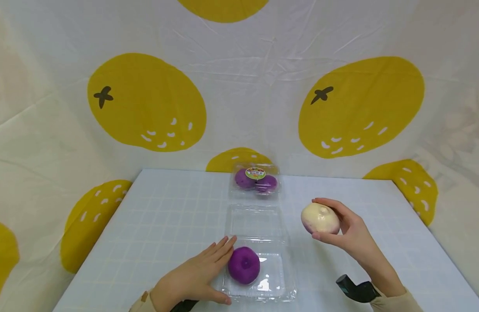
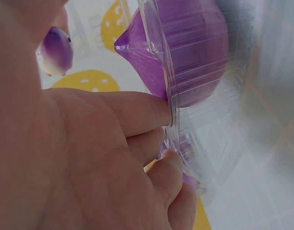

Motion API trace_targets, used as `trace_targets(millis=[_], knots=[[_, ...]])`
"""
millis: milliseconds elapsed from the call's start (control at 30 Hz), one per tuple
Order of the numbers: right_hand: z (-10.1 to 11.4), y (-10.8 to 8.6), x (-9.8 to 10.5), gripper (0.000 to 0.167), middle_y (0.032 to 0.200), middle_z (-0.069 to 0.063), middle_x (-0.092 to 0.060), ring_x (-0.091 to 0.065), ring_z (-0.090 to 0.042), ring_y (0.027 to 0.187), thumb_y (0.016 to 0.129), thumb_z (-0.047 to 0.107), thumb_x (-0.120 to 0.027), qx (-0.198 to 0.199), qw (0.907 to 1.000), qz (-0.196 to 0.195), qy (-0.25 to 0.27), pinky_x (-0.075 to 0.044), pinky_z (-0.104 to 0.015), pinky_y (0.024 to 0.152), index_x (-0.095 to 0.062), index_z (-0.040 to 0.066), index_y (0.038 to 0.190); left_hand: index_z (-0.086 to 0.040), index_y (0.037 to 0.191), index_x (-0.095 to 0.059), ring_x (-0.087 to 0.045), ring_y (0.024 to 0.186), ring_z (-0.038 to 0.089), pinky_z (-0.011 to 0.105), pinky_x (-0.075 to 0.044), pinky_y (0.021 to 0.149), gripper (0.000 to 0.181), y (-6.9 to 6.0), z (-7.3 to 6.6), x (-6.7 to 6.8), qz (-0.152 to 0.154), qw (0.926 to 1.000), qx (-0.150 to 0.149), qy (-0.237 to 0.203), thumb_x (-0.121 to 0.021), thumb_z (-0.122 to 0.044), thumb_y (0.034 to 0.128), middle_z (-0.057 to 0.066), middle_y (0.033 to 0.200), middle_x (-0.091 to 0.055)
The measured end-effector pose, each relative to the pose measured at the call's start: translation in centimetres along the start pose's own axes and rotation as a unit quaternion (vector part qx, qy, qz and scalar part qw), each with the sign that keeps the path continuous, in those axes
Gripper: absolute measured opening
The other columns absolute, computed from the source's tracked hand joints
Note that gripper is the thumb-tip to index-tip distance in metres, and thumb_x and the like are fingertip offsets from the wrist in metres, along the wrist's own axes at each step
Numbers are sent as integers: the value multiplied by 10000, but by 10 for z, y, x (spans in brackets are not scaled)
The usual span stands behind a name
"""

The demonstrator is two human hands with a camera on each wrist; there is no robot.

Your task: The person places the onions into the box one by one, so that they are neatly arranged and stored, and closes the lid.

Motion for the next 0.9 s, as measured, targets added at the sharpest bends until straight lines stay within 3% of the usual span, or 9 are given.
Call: trace_targets(millis=[600, 900], knots=[[-8, -9, -62, 718, 1340, -48, -578, -521, -131, 1215, 726, 79, -882, -8, 9965, 681, 478, -431, -175, 991, -555, 135, 1363, 72, 1509, -302, -112, 1501, 353, 512, -244, 1169, 1053, -1, -2, 1, -198, 9996, -210, 80, -611, -683, 844, 120, 1659, -47], [-18, -13, -88, 698, 1332, -79, -584, -577, -177, 1136, 731, 126, -884, -76, 9888, 1374, 571, -499, -260, 937, -564, 137, 1352, 56, 1517, -301, -117, 1504, 339, 505, -246, 1171, 1062, -2, -1, 3, -144, 9998, -105, 83, -610, -696, 834, 99, 1662, -42]])
Point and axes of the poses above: each hand's wrist, its own y-axis towards the middle knuckle, its own x-axis out of the back of the hand, z = x × y, the point moved 6 cm from there along y, towards the middle knuckle
